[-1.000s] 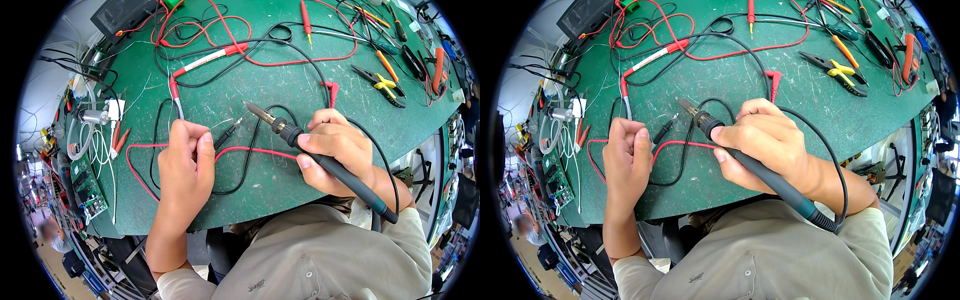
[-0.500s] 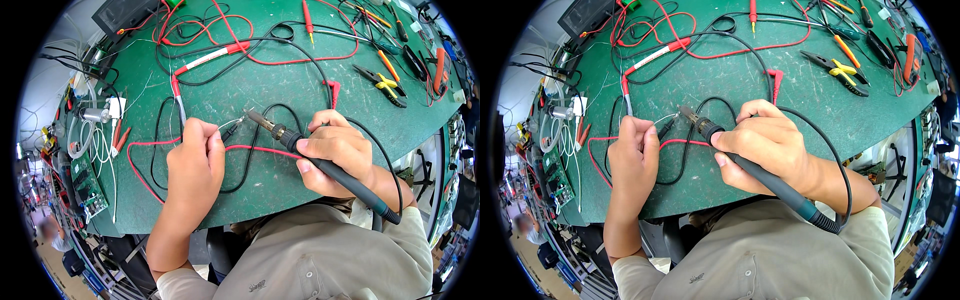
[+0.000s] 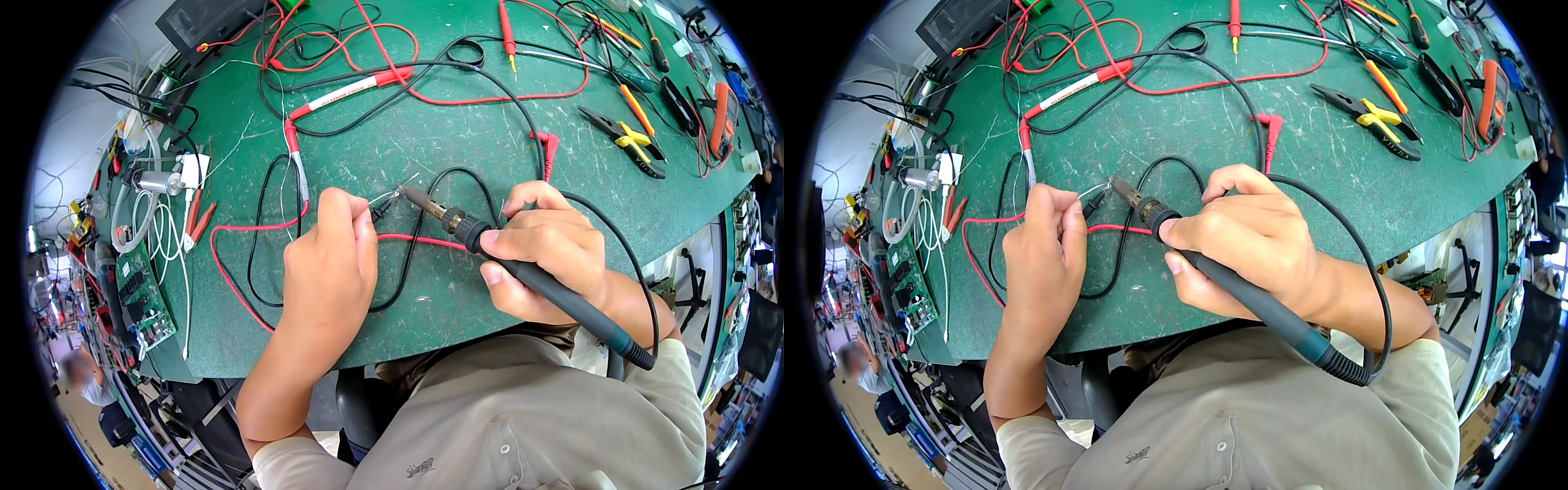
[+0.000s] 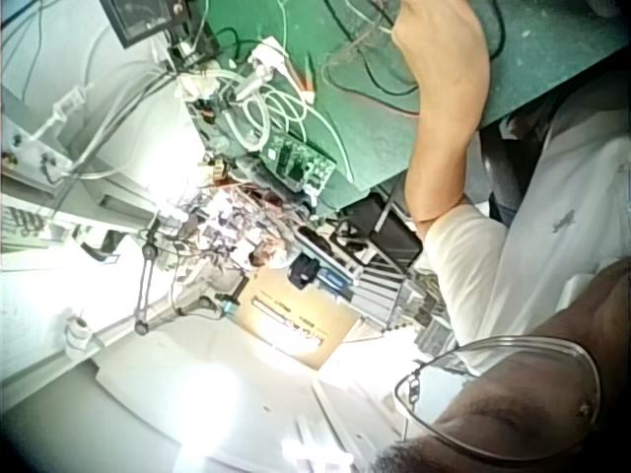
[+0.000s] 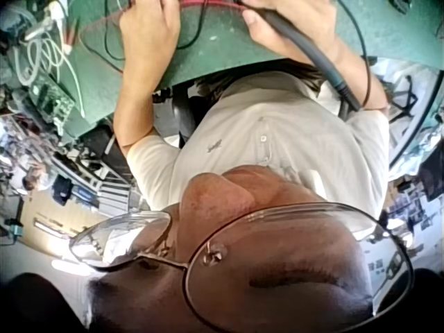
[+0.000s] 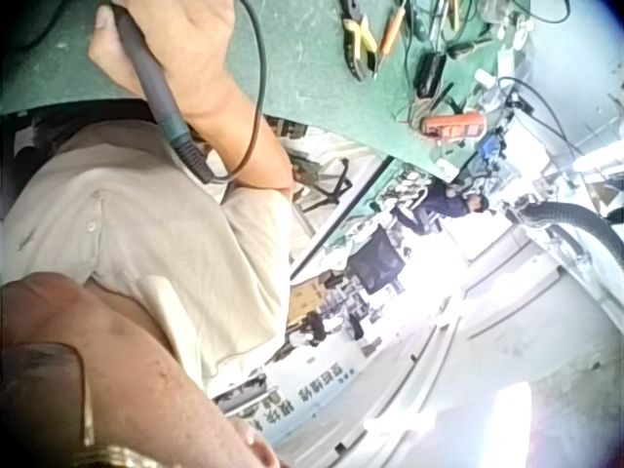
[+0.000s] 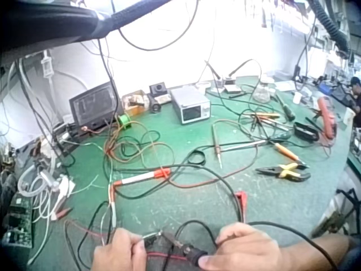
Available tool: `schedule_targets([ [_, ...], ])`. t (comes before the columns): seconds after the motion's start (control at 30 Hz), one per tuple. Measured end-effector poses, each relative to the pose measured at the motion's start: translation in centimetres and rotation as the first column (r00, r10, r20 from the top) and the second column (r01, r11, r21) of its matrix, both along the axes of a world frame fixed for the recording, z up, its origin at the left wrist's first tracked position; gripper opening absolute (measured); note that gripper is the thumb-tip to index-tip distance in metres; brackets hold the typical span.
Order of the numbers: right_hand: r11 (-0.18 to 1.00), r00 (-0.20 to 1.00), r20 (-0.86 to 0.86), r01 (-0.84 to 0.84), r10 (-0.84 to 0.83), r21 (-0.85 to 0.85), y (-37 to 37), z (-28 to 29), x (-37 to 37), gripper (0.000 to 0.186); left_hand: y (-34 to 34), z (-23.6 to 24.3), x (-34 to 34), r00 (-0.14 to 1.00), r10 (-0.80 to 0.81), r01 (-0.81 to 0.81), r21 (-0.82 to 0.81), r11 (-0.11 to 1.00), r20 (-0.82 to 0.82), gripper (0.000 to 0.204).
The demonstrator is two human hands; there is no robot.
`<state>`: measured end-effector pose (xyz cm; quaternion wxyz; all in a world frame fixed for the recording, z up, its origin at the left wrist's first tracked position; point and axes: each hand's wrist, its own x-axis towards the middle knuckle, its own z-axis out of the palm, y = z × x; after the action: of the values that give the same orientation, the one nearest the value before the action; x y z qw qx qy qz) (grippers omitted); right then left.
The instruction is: The person solders a thin wire onto the metal pin of a connector using a soldering iron and solder on a workbench.
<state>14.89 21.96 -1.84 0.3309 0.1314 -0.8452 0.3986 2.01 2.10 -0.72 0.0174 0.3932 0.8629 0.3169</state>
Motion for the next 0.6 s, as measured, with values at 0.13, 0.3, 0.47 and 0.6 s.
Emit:
schedule_targets([
  [0.13, 1.000, 1.000, 0.002, -0.014, 0.014, 0.010, -0.05, 0.01, -0.01, 0.023, -0.02, -0.12, -0.04, 1.000, -0.011, 0.011, -0.001, 1.000, -0.025, 0.007],
  [0.3, 1.000, 1.000, 0.012, -0.016, 0.016, 0.023, -0.05, 0.10, -0.05, 0.024, 0.00, -0.17, -0.09, 0.999, -0.023, 0.023, -0.001, 1.000, -0.029, 0.007],
  [0.47, 1.000, 1.000, 0.022, -0.014, 0.014, 0.024, -0.11, 0.19, -0.02, 0.023, -0.04, -0.05, -0.01, 0.999, -0.021, 0.021, -0.014, 1.000, -0.025, 0.007],
  [0.6, 1.000, 1.000, 0.019, -0.011, 0.010, 0.021, -0.14, 0.21, -0.05, 0.022, -0.03, -0.09, 0.00, 1.000, -0.016, 0.016, -0.017, 1.000, -0.023, 0.007],
])
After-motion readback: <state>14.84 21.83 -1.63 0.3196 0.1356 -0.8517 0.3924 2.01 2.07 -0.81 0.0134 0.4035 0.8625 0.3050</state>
